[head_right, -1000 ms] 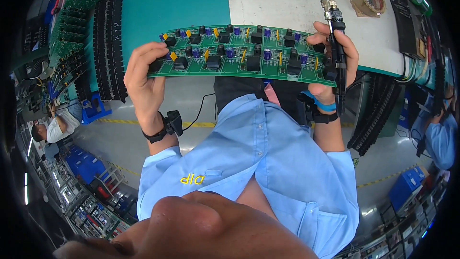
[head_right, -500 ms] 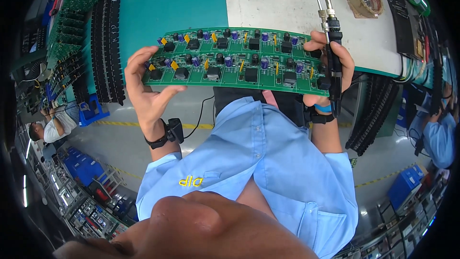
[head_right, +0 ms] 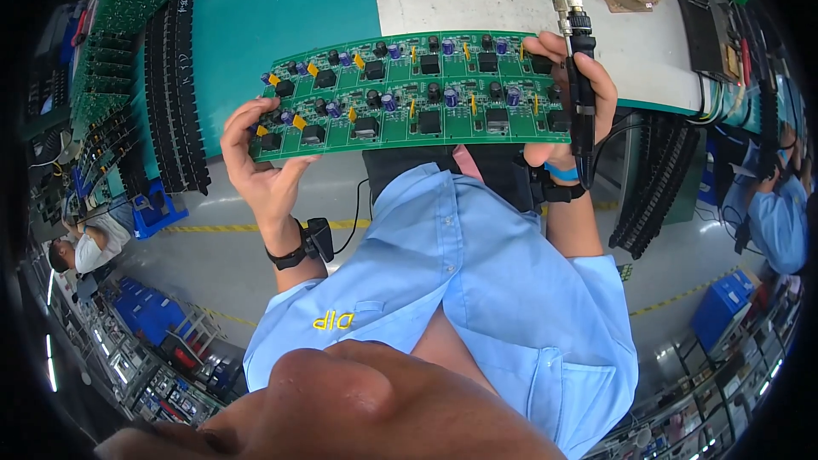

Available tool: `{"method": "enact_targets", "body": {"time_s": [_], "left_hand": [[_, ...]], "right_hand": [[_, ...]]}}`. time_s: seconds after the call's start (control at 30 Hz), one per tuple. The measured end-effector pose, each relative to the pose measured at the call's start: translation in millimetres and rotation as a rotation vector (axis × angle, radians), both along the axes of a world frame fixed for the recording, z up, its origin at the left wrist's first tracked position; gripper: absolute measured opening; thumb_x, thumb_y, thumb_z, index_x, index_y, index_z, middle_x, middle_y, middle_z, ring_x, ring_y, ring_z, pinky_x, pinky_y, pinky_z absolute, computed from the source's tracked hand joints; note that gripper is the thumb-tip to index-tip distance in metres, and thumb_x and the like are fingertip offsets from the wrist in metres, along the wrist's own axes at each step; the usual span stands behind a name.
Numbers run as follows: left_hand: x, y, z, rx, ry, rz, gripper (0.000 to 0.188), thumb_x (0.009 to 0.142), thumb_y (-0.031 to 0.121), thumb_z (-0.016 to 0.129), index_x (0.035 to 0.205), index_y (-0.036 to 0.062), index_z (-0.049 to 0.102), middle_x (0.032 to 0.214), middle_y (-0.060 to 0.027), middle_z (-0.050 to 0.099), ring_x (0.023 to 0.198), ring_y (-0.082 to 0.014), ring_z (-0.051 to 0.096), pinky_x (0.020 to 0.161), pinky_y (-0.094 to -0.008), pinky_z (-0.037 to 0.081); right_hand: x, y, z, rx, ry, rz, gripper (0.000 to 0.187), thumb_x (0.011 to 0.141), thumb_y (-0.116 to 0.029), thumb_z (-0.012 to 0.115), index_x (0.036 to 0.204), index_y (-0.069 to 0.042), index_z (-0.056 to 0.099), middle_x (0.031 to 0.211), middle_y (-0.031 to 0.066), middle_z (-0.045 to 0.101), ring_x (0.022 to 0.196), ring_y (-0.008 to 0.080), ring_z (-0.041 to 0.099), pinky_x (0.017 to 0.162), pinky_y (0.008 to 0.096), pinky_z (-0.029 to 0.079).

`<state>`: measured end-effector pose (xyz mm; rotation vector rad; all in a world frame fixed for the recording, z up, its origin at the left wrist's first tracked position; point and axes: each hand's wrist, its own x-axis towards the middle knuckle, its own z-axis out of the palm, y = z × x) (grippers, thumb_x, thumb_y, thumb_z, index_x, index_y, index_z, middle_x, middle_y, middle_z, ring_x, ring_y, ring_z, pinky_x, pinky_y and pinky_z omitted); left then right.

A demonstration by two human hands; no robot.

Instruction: The person flips a circuit board, solders the underside with a soldering iron, and turns it back over to touch the components before placing it on a stack. They then pick up another board and repeat the process of flipping and soldering.

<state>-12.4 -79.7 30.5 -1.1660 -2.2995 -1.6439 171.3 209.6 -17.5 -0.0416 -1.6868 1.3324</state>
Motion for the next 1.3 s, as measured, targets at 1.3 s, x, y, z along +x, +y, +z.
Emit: {"method": "enact_targets", "body": {"time_s": [1.3], "left_hand": [[-1.3, 5.4, 16.9, -0.096, 0.088, 0.037, 0.061, 0.052, 0.016, 0.096, 0.103, 0.0038, 0.067, 0.102, -0.0082, 0.059, 0.098, -0.0237, 0.061, 0.098, -0.0441, 0.049]], "right_hand": [[-0.2, -1.0, -0.1, -0.131, -0.003, 0.011, 0.108, 0.062, -0.059, 0.085, 0.14, -0.001, 0.037, 0.133, 0.0307, 0.054, 0.119, 0.0367, 0.061, 0.103, 0.0477, 0.048]]}}
